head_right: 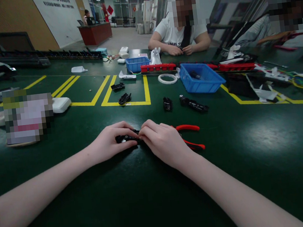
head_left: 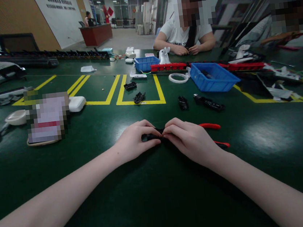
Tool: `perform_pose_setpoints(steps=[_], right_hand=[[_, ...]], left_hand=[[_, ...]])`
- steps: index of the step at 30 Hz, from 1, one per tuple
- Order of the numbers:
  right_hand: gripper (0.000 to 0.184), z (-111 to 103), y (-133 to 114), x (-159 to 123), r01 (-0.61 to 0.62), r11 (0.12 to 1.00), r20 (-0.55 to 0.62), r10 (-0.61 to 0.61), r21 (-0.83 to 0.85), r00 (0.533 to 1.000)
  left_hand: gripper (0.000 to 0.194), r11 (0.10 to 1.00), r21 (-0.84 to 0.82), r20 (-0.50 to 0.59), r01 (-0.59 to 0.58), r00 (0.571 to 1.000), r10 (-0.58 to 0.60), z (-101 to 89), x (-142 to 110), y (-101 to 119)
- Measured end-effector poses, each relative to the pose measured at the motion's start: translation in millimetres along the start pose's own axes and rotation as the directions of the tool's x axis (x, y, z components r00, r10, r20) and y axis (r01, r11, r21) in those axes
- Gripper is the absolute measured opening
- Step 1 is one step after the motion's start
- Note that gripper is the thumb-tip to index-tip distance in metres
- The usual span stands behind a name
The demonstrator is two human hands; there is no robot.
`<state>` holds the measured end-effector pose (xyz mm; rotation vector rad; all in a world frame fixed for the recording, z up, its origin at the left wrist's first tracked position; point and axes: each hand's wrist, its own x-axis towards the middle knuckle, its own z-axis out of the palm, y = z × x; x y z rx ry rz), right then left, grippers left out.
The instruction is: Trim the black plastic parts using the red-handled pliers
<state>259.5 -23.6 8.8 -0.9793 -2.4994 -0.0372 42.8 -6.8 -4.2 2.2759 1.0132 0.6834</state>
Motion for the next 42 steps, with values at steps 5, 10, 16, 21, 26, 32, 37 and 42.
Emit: perform_pose_setpoints(steps=[5,10,16,21,26,32,37,42], right_hand=[[0.014,4,-5,0,-0.023,0.993,-0.080,0.033,0.117,0.996],[0.026,-8,7,-6,-0.019,1.000,-0.068,0.020,0.022,0.997],[0.057,-28,55,-52,-0.203,0.949,0.104,0.233,-0.240,0.967],[0.047,-28,54,-71,-0.251,0.948,0.146,0.281,-0.195,0.949],[0.037,-29,39,-66,-0.186,0.978,0.058,0.192,-0.098,0.980],[0.034,-25,32,-62,-0.124,0.992,0.022,0.124,-0.030,0.992],[0.034,-24,34,-63,-0.115,0.993,0.032,0.116,-0.013,0.993],[0.033,-23,32,-62,-0.107,0.994,0.038,0.108,-0.014,0.993]], left_hand=[[0.012,0.997,-0.068,-0.048,0.028,0.998,-0.032,1.5,0,6],[0.009,0.994,-0.107,-0.081,-0.019,0.997,0.010,2.2,0,5],[0.009,0.990,-0.138,-0.046,0.025,0.998,-0.031,0.7,-1,6],[0.011,0.988,-0.151,-0.017,0.018,1.000,-0.020,0.0,0,3],[0.011,0.982,-0.184,-0.018,0.038,0.999,-0.042,-0.7,0,2],[0.010,0.981,-0.185,-0.001,0.049,0.999,-0.051,-0.9,0,1],[0.011,0.981,-0.187,-0.006,0.044,0.999,-0.046,0.1,0,-1],[0.012,0.984,-0.178,-0.012,0.030,0.999,-0.032,0.1,0,-2]])
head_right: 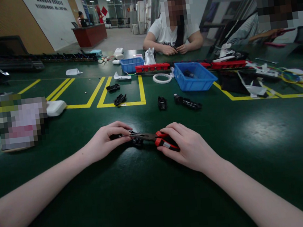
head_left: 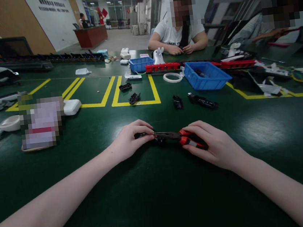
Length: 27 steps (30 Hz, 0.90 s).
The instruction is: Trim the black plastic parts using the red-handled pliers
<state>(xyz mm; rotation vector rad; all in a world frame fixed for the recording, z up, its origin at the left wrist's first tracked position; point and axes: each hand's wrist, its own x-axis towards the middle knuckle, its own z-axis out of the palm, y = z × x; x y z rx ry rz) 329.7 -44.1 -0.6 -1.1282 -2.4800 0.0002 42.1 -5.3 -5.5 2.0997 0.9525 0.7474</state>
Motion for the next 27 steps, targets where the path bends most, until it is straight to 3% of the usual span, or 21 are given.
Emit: perform_pose_setpoints(steps=[14,22,27], right_hand=[[0.029,-11,3,-1,-0.087,0.995,0.013,0.087,0.052,0.996],[0.031,-13,2,-4,-0.095,0.994,0.043,0.093,0.054,0.995],[0.029,-13,1,-4,-0.083,0.995,0.039,0.081,0.048,0.996]], left_hand=[[0.014,1.000,0.007,0.015,0.020,1.000,-0.020,-1.5,-1,3],[0.049,0.996,0.082,0.069,0.023,0.997,-0.029,-4.8,-6,9],[0.048,0.994,0.103,0.052,0.019,0.998,-0.024,-3.8,-7,8]])
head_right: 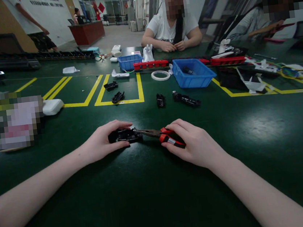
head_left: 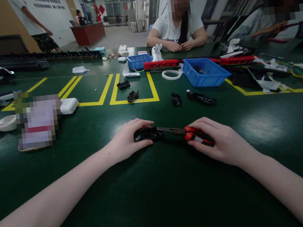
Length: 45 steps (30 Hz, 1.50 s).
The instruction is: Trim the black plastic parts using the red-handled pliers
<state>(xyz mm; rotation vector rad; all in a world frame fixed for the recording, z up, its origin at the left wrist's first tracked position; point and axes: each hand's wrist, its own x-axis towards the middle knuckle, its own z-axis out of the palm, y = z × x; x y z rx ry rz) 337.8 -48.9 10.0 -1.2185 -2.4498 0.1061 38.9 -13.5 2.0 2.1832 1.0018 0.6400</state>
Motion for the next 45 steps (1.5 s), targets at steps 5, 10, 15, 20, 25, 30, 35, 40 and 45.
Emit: perform_pose_setpoints(steps=[5,10,15,20,25,30,35,40,45], right_hand=[[0.030,2,1,-2,0.036,0.999,-0.013,-0.036,-0.007,0.999],[0.031,5,1,-2,0.064,0.998,-0.023,-0.064,-0.025,0.998],[0.030,3,-4,0,0.065,0.997,0.007,-0.065,-0.036,0.998],[0.030,3,-4,-1,0.075,0.996,0.016,-0.074,-0.055,0.997],[0.032,7,-1,-2,0.077,0.996,-0.009,-0.077,-0.042,0.997],[0.030,5,-5,1,0.045,0.999,0.011,-0.044,-0.027,0.999],[0.029,5,-9,3,0.045,0.999,0.021,-0.044,-0.026,0.999],[0.031,8,-7,2,0.059,0.998,0.001,-0.059,-0.031,0.998],[0.029,5,-9,2,0.050,0.998,0.021,-0.049,-0.029,0.999]], left_hand=[[0.043,1.000,-0.012,-0.034,-0.019,0.999,0.019,-0.5,-1,3],[0.044,0.998,-0.010,-0.028,-0.060,0.998,0.060,-0.4,-1,1],[0.044,0.997,0.004,-0.022,-0.080,0.997,0.080,-0.7,0,-2],[0.032,0.994,-0.037,-0.026,-0.098,0.995,0.098,-0.4,0,-2],[0.021,0.995,-0.034,-0.017,-0.096,0.995,0.096,0.9,1,-3],[0.018,0.998,-0.013,-0.014,-0.057,0.998,0.057,1.3,1,0],[0.017,0.998,-0.010,0.003,-0.056,0.998,0.056,1.5,1,-1],[0.017,0.998,-0.021,0.039,-0.057,0.998,0.058,1.4,3,-4],[0.017,0.998,-0.043,0.071,-0.039,0.997,0.041,0.5,3,-3]])
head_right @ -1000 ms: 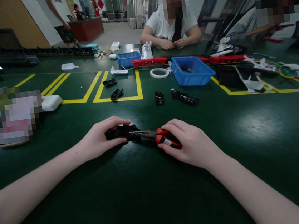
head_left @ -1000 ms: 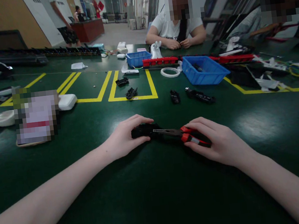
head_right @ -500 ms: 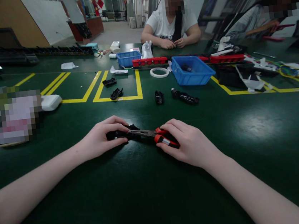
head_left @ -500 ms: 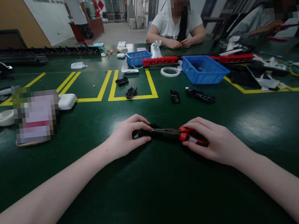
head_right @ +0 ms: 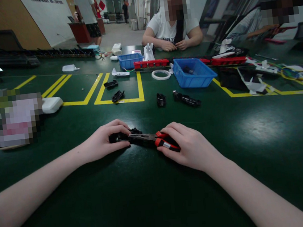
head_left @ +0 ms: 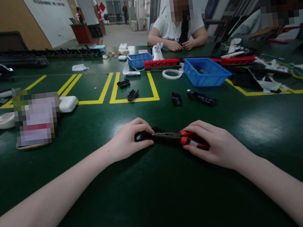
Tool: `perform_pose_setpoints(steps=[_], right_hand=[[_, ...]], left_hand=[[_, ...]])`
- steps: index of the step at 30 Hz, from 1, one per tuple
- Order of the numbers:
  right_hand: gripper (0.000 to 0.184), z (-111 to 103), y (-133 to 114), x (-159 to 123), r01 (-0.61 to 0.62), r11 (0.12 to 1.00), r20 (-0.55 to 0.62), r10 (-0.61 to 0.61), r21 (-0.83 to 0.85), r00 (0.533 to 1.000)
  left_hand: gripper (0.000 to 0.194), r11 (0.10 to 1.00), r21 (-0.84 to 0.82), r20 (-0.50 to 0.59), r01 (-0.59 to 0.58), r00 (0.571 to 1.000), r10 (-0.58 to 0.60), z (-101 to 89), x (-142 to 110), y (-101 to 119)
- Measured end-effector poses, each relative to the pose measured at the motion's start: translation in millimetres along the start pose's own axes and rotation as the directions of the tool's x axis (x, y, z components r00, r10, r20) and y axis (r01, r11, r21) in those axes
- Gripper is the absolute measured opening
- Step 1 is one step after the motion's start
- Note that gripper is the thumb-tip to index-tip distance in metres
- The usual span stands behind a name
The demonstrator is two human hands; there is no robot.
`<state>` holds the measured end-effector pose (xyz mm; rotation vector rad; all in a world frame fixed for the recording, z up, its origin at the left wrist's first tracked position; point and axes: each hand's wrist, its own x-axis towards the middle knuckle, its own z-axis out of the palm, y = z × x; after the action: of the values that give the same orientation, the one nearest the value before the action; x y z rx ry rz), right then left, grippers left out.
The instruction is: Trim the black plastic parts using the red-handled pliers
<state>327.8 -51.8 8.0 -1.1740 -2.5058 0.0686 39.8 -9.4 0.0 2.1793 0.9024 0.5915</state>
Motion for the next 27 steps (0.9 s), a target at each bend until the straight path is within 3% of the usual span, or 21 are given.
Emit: perform_pose_setpoints(steps=[27], right_hand=[[0.032,0.2,5.2,-4.5,0.033,0.999,0.007,-0.033,-0.040,0.999]], left_hand=[[0.014,1.000,-0.014,-0.026,0.025,0.999,-0.025,0.6,1.0,-0.3]])
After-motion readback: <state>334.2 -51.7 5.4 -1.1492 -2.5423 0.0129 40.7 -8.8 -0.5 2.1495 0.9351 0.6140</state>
